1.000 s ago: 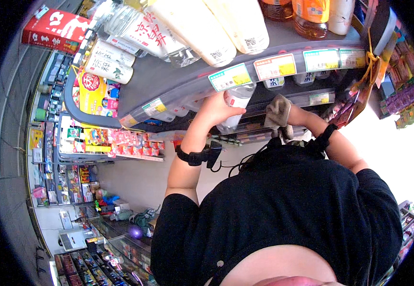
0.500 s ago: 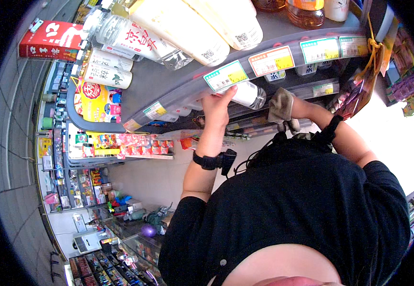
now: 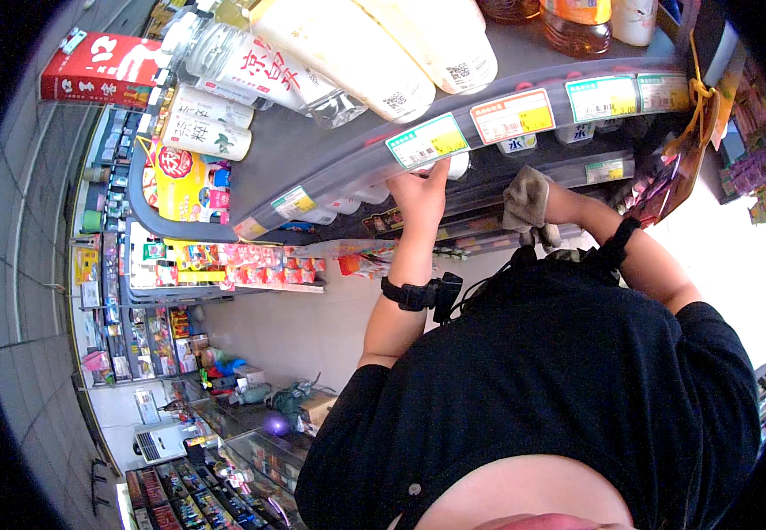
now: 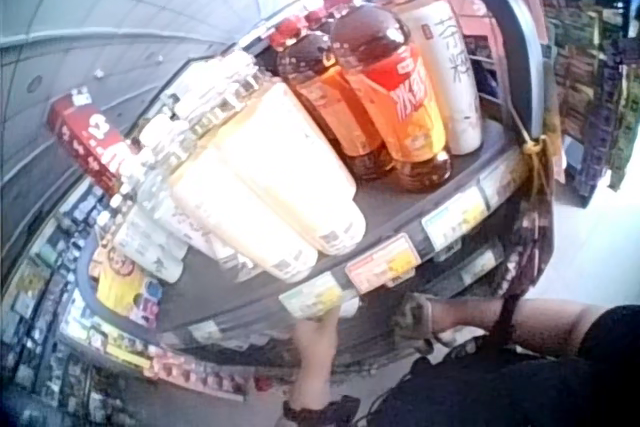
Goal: The person wipes several bottles of water and tea with a cloth and places them back onto a supermarket shelf.
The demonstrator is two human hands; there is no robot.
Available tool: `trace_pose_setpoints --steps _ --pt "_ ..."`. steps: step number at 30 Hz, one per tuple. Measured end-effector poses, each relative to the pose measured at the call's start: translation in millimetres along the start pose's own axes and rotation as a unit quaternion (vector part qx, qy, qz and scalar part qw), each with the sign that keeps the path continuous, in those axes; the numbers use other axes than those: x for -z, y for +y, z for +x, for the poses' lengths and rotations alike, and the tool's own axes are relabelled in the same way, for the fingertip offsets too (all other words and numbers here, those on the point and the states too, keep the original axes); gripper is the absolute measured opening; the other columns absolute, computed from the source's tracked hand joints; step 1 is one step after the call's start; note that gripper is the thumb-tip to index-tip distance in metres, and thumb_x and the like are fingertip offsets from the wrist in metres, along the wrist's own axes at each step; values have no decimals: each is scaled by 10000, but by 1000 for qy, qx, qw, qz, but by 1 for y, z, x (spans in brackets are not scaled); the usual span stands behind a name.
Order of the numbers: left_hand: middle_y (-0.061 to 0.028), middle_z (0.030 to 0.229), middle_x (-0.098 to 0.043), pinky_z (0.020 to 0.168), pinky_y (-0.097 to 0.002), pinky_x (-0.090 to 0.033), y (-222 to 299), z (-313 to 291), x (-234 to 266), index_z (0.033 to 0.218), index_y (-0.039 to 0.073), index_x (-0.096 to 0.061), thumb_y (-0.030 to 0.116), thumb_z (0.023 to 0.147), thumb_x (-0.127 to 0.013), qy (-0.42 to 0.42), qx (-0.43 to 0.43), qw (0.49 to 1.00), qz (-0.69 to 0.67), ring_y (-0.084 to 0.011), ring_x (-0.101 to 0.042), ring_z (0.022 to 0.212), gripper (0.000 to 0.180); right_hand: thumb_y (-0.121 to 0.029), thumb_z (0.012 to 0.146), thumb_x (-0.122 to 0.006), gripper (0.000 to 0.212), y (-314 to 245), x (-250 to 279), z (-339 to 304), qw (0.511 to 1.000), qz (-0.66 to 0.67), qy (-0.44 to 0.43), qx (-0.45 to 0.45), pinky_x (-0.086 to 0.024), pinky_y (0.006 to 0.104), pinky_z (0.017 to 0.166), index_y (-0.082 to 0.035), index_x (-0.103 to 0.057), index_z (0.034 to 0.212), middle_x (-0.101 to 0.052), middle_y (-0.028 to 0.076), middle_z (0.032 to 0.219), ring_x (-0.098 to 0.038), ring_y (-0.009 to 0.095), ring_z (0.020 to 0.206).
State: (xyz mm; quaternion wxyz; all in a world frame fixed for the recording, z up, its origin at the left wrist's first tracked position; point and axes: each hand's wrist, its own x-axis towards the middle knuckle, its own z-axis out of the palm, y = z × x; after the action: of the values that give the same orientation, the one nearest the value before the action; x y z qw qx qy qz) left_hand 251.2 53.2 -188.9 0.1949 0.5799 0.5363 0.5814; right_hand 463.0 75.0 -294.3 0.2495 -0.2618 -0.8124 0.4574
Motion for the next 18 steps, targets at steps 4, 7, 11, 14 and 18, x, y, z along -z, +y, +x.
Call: trace_pose_setpoints --steps 4,7,11,14,18 --pt "-105 936 -621 731 -294 -475 3 1 -11 978 -69 -563 -6 697 -697 4 5 1000 17 -165 -599 846 317 -243 799 -592 184 3 10 -7 999 -10 1 30 -408 382 744 -75 -532 845 -530 104 828 -510 275 776" --pt "-101 856 -645 714 -293 -478 -4 -4 -11 903 -77 -587 22 695 -698 63 -1 994 87 -148 -613 824 255 -242 790 -595 174 13 -4 -2 1000 1 -11 27 -394 388 748 -86 -537 839 -529 93 811 -497 271 754" --pt "-133 809 -650 661 -339 -491 -4 -3 -22 887 -29 -607 63 697 -677 124 -20 980 152 -236 -637 764 223 -151 762 -632 127 20 6 6 998 47 -15 34 -399 356 726 -88 -541 825 -517 65 758 -480 229 722" --pt "-155 880 -599 753 -435 -453 24 4 -32 959 23 -575 72 719 -588 81 -83 951 288 -352 -569 830 245 -101 751 -659 146 -27 -4 4 998 17 41 -45 -408 328 689 -70 -535 821 -511 59 757 -473 192 723" --pt "-218 1133 -474 904 -480 -343 24 6 -31 1072 37 -512 61 686 -606 118 -132 965 191 -413 -418 1073 398 -122 776 -623 261 -22 0 15 985 -155 -57 -51 -421 311 717 -35 -498 988 -535 126 955 -500 224 814"
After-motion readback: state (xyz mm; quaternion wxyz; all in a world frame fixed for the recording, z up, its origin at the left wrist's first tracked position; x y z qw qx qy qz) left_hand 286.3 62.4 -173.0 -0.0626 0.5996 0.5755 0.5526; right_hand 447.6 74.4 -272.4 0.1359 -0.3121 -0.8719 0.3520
